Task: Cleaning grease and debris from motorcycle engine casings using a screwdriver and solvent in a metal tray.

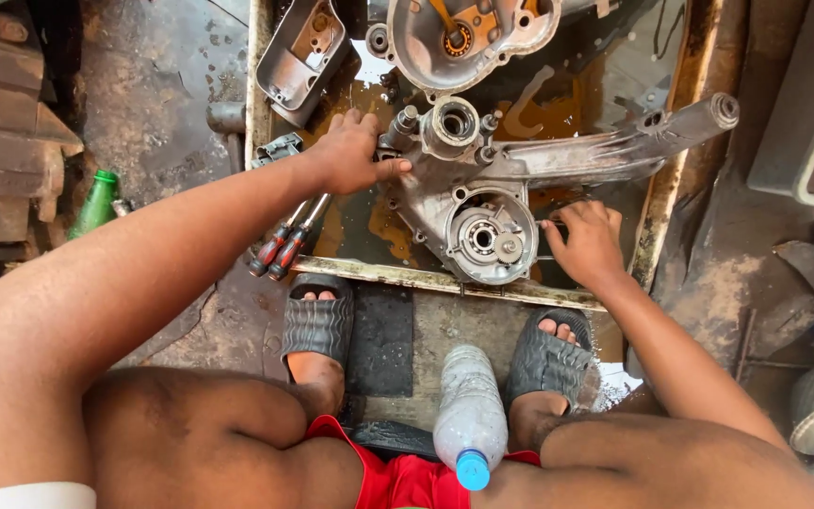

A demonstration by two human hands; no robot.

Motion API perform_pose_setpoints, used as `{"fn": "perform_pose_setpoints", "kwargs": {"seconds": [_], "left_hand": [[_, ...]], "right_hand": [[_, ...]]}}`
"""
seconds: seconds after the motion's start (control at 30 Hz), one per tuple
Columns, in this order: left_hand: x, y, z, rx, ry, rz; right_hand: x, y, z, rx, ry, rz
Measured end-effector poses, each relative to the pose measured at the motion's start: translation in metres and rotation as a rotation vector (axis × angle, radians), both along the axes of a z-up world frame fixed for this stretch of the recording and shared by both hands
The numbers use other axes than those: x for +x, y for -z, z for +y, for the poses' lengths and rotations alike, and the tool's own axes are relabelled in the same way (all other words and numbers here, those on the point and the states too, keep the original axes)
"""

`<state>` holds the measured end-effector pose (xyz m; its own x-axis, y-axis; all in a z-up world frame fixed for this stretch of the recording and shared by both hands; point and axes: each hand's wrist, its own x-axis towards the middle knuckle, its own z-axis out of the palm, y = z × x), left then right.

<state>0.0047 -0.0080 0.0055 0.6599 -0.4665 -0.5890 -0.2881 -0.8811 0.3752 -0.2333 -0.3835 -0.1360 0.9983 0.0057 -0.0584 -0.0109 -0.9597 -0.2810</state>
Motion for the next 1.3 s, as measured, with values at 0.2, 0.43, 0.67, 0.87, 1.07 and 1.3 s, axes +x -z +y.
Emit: {"fn": "perform_pose_setpoints", "kwargs": {"seconds": [0.2, 0.43, 0.67, 0.87, 1.07, 1.3], "left_hand": [[0.028, -0.035, 0.018, -0.161, -0.152, 0.204], [0.068, -0.065, 0.059, 0.137, -0.224, 0.006], [0.090, -0.053, 0.080, 0.250, -0.261, 0.025], [0.108, -0.030, 0.090, 0.245, -0.249, -0.010], [0.106, -0.019, 0.091, 0.218, -0.235, 0.015], [0.096, -0.013, 0.085, 0.062, -0.439, 0.041]], "right_hand": [[-0.007, -0.098, -0.018, -0.207, -0.090, 0.253], [0.022, -0.216, -0.017, -0.385, -0.193, 0.915], [0.104, -0.233, 0.011, -0.374, -0.204, 1.000], [0.169, -0.158, 0.023, -0.135, -0.183, 0.669], [0.196, -0.109, 0.033, -0.220, -0.087, 0.899], [0.212, -0.097, 0.031, -0.095, 0.102, 1.130]]}}
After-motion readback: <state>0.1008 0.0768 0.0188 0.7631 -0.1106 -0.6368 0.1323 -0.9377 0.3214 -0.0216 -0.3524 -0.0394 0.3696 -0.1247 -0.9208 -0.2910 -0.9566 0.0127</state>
